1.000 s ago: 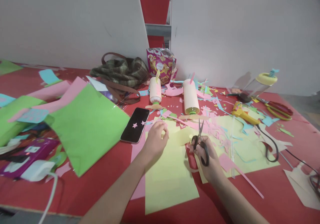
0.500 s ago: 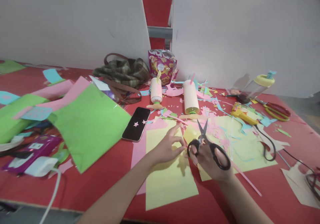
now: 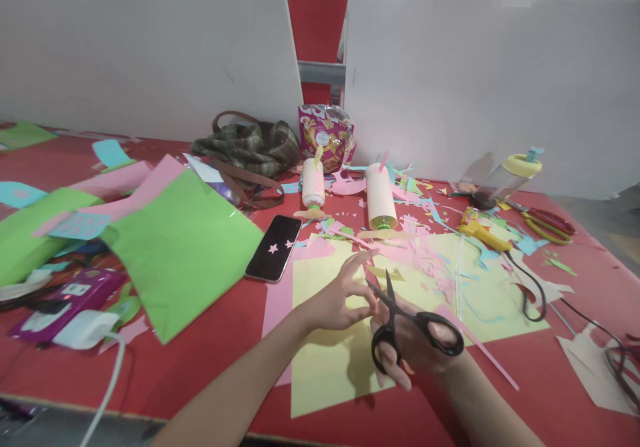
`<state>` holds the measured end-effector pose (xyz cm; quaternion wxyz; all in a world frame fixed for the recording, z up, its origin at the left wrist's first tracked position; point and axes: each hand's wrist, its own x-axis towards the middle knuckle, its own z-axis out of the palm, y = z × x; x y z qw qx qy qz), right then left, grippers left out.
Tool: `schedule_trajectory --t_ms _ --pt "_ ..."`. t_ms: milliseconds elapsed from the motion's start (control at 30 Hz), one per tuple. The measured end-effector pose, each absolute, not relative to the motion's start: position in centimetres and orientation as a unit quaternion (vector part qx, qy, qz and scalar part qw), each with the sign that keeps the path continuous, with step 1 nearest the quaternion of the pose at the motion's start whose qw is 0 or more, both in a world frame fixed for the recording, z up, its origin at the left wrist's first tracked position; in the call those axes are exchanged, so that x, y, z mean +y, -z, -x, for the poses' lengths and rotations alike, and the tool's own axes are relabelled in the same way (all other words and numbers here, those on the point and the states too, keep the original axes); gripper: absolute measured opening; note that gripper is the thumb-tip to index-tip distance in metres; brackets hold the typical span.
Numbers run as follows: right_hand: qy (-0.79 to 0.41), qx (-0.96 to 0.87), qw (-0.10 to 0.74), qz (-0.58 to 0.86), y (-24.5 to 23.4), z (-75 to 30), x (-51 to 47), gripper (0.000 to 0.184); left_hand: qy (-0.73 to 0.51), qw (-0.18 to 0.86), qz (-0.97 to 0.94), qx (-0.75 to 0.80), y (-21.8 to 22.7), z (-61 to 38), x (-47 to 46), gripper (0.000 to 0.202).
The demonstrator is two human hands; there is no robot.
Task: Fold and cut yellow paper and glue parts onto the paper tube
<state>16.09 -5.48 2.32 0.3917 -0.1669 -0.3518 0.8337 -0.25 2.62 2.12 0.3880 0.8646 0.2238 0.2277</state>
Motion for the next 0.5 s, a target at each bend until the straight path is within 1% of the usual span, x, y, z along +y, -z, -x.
schedule_trajectory --t_ms 67,167,300,400,467,500 --pt "-0.838 -0.35 0.377 0.182 -2.3 -15.9 -5.6 0.064 -0.237 0.389 -0.86 0.228 -2.0 0.0 2.4 0.017" --pt "-0.844 -0.349 0.364 0.181 -2.4 -15.6 -5.6 0.057 -0.255 0.403 -0.845 0.242 -1.6 -0.4 2.0 0.016" --pt "-0.836 -0.355 0.374 0.186 -2.7 -15.6 -5.5 0.052 -0.296 0.437 -0.801 0.282 -1.4 -0.7 2.1 0.011" --pt "-0.809 -0.357 0.418 0.206 -3.0 -16.1 -5.1 0.047 -0.368 0.437 -0.709 0.413 -1.5 -0.2 3.0 0.012" --pt "-0.775 -0.352 0.471 0.232 -3.3 -16.6 -4.7 0.042 -0.408 0.406 -0.629 0.522 -1.4 0.4 3.9 0.014" --pt "-0.751 -0.344 0.505 0.251 -3.4 -16.9 -4.4 0.038 -0.416 0.389 -0.609 0.552 -1.3 0.8 4.4 0.016"
